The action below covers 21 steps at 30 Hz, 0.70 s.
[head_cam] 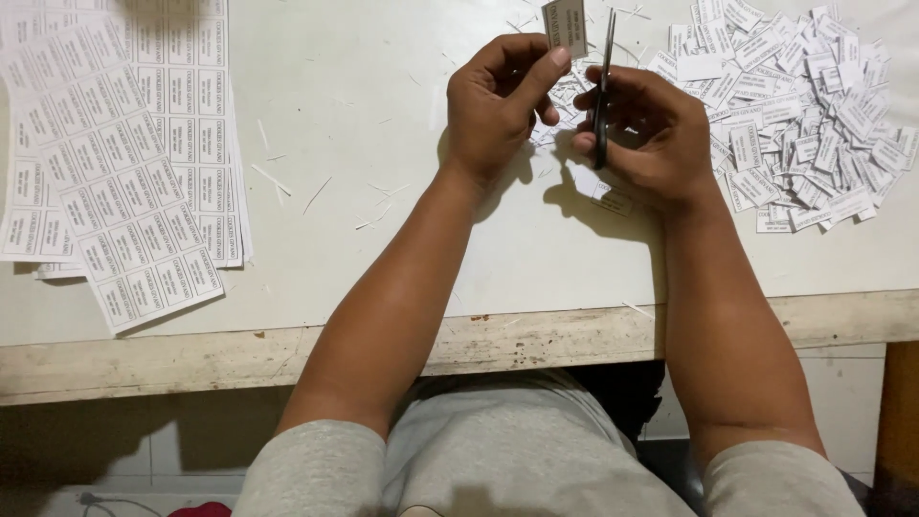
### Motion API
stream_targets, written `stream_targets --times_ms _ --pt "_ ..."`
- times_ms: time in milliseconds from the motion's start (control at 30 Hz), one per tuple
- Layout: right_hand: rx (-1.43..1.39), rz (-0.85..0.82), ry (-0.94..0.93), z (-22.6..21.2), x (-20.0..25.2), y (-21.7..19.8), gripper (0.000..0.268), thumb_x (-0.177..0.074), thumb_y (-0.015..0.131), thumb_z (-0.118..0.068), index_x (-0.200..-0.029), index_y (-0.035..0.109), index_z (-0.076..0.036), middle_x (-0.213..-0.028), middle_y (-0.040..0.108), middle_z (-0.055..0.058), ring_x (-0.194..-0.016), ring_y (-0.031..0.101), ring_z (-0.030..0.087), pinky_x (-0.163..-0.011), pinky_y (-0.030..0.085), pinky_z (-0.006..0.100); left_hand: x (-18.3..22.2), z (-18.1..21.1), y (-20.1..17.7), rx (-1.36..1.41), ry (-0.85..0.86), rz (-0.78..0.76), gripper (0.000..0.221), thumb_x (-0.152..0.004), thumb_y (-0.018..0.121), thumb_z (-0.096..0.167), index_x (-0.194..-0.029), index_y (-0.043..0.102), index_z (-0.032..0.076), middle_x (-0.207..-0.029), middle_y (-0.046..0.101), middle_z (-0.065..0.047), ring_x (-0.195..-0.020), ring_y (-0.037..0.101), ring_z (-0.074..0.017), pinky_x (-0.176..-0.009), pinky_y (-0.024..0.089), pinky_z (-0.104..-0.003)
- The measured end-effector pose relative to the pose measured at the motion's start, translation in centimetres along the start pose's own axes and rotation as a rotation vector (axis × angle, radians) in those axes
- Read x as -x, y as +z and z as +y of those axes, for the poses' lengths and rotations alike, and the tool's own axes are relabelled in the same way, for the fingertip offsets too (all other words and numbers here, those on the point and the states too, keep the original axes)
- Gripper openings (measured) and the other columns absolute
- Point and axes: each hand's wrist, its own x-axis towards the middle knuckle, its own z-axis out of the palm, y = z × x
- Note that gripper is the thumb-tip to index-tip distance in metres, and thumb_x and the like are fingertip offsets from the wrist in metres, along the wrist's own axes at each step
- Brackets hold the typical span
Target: Trimming the edges of small printed paper labels using a pair of scissors.
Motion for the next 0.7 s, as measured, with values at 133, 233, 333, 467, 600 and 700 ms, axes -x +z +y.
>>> stream_targets --times_ms 133,233,333,467,600,700 --pt "0.024 0.09 -0.036 0.9 0.1 0.0 0.047 -0.099 0.08 -0.003 -0.136 0.054 0.009 -0.126 0.065 0.022 -0.114 0.069 0.032 -0.091 0.063 0.035 0.1 0.1 0.3 0.012 -0.004 -0.011 0.021 -0.086 0.08 0.02 -0.096 0.072 0.002 -0.088 0.076 -0.012 -0.053 0.061 -0.0172 -0.052 0.057 -0.026" --pt "0.062 0.099 -0.119 0.8 -0.2 0.0 0.046 -0.1 0.078 -0.003 -0.136 0.054 0.011 -0.123 0.065 0.023 -0.113 0.068 0.032 -0.096 0.064 0.038 0.2 0.7 0.7 -0.061 0.019 -0.018 0.02 -0.086 0.079 0.021 -0.094 0.072 0.004 -0.081 0.074 -0.007 -0.051 0.059 -0.015 -0.053 0.054 -0.025" --pt "0.051 0.1 -0.121 1.3 -0.2 0.0 0.051 -0.097 0.081 -0.004 -0.137 0.053 0.009 -0.134 0.063 0.022 -0.115 0.068 0.034 -0.097 0.064 0.041 0.0 0.3 0.4 -0.063 -0.007 0.012 0.019 -0.086 0.079 0.018 -0.094 0.072 0.003 -0.083 0.074 -0.008 -0.052 0.058 -0.0144 -0.052 0.055 -0.025" --pt "0.087 0.127 -0.11 0.8 -0.3 -0.1 0.05 -0.097 0.082 -0.007 -0.137 0.054 0.008 -0.128 0.065 0.022 -0.115 0.069 0.032 -0.097 0.062 0.037 -0.3 -0.3 0.2 -0.107 0.041 -0.014 0.018 -0.086 0.079 0.02 -0.093 0.072 0.005 -0.079 0.073 -0.007 -0.05 0.059 -0.0139 -0.05 0.054 -0.025" --pt "0.089 0.148 -0.098 0.6 -0.4 0.1 0.05 -0.098 0.082 -0.013 -0.136 0.056 0.006 -0.118 0.068 0.02 -0.113 0.07 0.03 -0.099 0.061 0.036 -0.2 -0.3 0.1 -0.09 0.037 -0.008 0.017 -0.086 0.078 0.02 -0.093 0.072 0.005 -0.081 0.073 -0.007 -0.05 0.057 -0.0141 -0.05 0.052 -0.024" --pt "0.124 0.157 -0.09 0.3 -0.5 0.0 0.049 -0.099 0.082 -0.013 -0.136 0.057 0.005 -0.116 0.069 0.022 -0.112 0.07 0.028 -0.095 0.06 0.034 -0.2 -0.2 0.1 -0.111 0.042 -0.005 0.016 -0.087 0.077 0.02 -0.093 0.072 0.006 -0.078 0.073 -0.006 -0.05 0.056 -0.0133 -0.049 0.052 -0.024"
